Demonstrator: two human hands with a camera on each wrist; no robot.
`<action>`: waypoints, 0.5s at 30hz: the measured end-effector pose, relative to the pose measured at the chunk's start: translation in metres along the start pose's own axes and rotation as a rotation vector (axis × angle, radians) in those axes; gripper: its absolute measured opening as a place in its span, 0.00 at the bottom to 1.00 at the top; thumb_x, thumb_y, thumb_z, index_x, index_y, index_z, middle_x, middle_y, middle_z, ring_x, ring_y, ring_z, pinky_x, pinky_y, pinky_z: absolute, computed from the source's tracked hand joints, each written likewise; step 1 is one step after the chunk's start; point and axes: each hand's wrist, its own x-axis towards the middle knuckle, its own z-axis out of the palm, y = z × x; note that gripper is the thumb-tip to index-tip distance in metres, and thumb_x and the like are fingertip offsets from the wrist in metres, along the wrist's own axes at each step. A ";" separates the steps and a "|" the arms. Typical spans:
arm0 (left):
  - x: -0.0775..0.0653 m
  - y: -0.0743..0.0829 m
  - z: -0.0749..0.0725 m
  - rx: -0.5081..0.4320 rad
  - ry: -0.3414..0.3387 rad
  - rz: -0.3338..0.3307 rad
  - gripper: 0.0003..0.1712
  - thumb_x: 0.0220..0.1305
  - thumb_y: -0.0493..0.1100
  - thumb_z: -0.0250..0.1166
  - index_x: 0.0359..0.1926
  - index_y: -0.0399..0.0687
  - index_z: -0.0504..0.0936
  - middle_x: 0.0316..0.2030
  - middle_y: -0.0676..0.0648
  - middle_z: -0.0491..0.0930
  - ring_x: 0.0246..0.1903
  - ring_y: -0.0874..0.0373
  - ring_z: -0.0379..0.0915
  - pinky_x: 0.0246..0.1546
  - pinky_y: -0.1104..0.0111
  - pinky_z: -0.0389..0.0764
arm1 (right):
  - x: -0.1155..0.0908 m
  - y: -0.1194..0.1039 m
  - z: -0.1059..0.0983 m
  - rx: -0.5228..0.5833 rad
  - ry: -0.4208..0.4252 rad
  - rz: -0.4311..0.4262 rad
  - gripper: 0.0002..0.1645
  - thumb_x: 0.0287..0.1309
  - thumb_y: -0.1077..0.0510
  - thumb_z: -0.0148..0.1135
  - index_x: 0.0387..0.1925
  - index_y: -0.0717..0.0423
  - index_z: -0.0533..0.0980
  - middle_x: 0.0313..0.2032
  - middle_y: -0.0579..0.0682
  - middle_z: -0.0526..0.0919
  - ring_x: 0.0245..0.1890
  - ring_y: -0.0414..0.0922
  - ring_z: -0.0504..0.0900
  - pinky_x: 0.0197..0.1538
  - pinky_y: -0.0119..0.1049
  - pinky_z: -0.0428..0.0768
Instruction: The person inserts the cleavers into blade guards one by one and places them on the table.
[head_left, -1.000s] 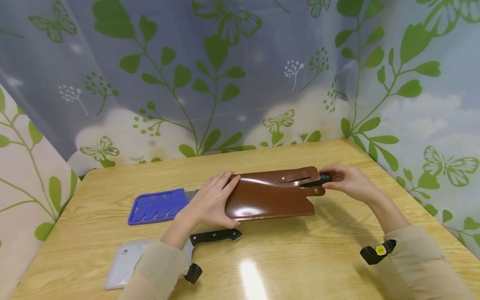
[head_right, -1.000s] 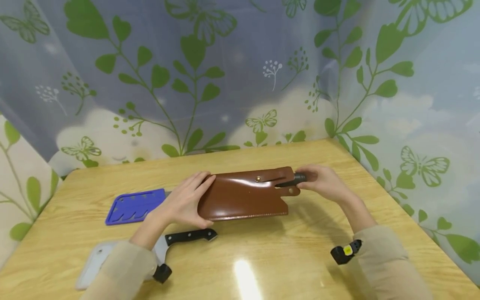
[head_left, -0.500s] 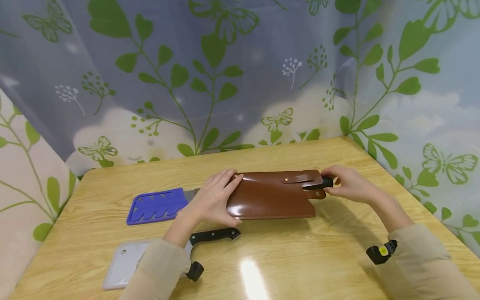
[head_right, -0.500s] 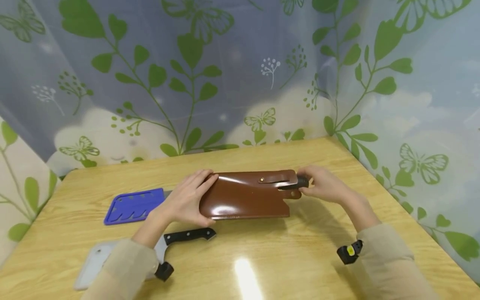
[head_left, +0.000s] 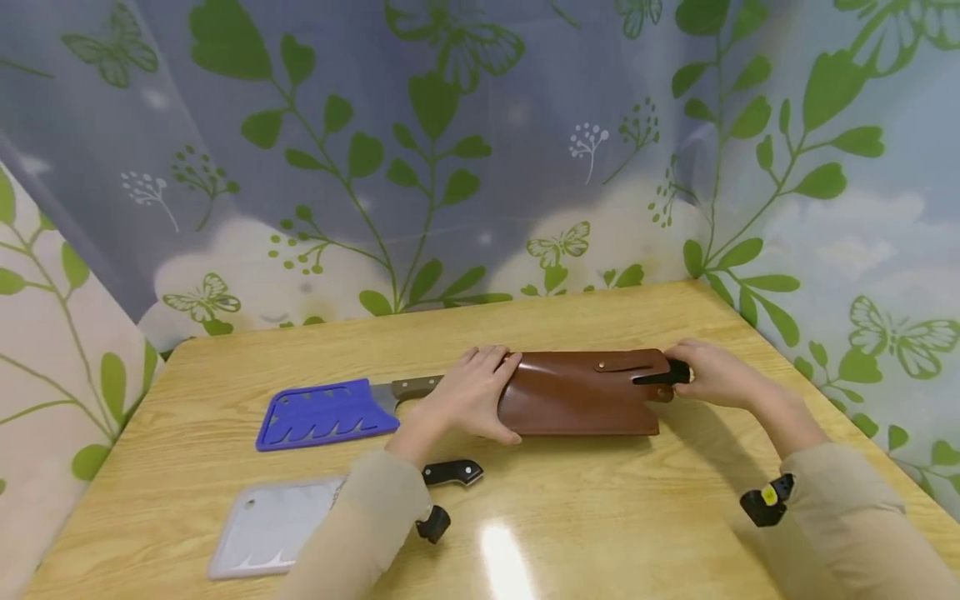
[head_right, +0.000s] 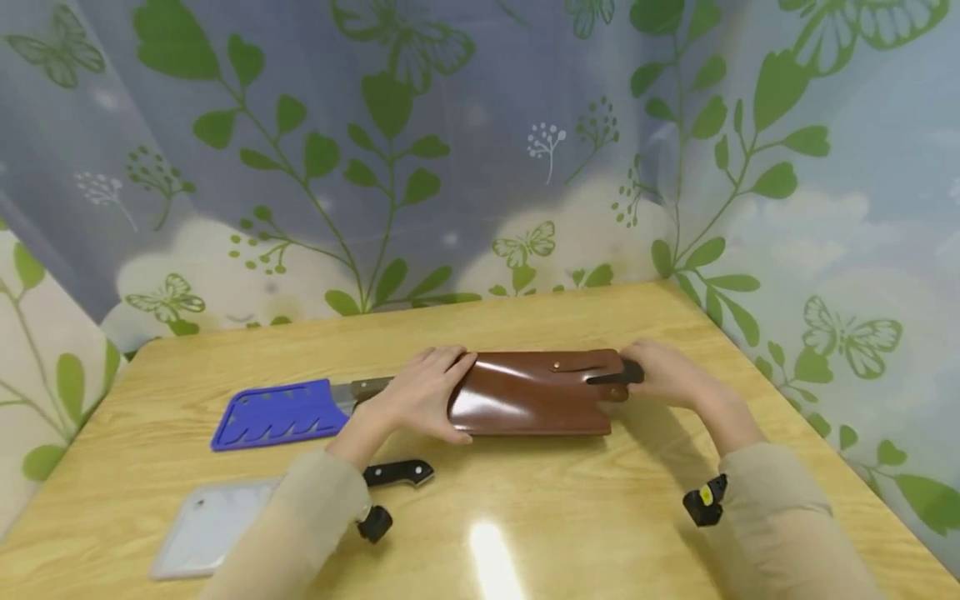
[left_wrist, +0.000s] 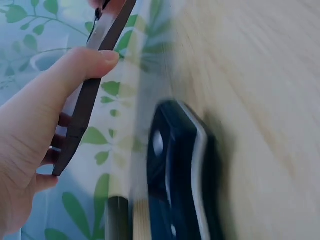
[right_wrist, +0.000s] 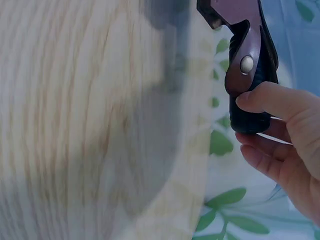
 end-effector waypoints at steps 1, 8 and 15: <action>0.005 0.002 0.001 -0.008 -0.016 -0.004 0.66 0.36 0.76 0.62 0.70 0.42 0.53 0.66 0.39 0.56 0.65 0.48 0.51 0.64 0.54 0.54 | -0.001 0.004 0.001 -0.005 -0.004 0.006 0.21 0.43 0.67 0.67 0.42 0.70 0.76 0.35 0.56 0.77 0.34 0.50 0.76 0.35 0.45 0.74; 0.038 0.016 0.000 -0.049 -0.135 -0.043 0.66 0.40 0.76 0.62 0.72 0.45 0.48 0.68 0.40 0.52 0.67 0.48 0.48 0.65 0.56 0.51 | -0.004 0.034 -0.001 -0.027 -0.023 0.060 0.21 0.43 0.67 0.66 0.43 0.74 0.75 0.37 0.61 0.75 0.35 0.54 0.76 0.36 0.48 0.74; 0.058 0.028 0.009 -0.038 -0.232 -0.071 0.66 0.40 0.76 0.61 0.72 0.44 0.48 0.67 0.39 0.54 0.66 0.47 0.50 0.66 0.58 0.52 | 0.006 0.051 -0.003 -0.092 -0.083 0.054 0.21 0.41 0.66 0.67 0.40 0.72 0.76 0.33 0.56 0.76 0.30 0.50 0.75 0.32 0.46 0.74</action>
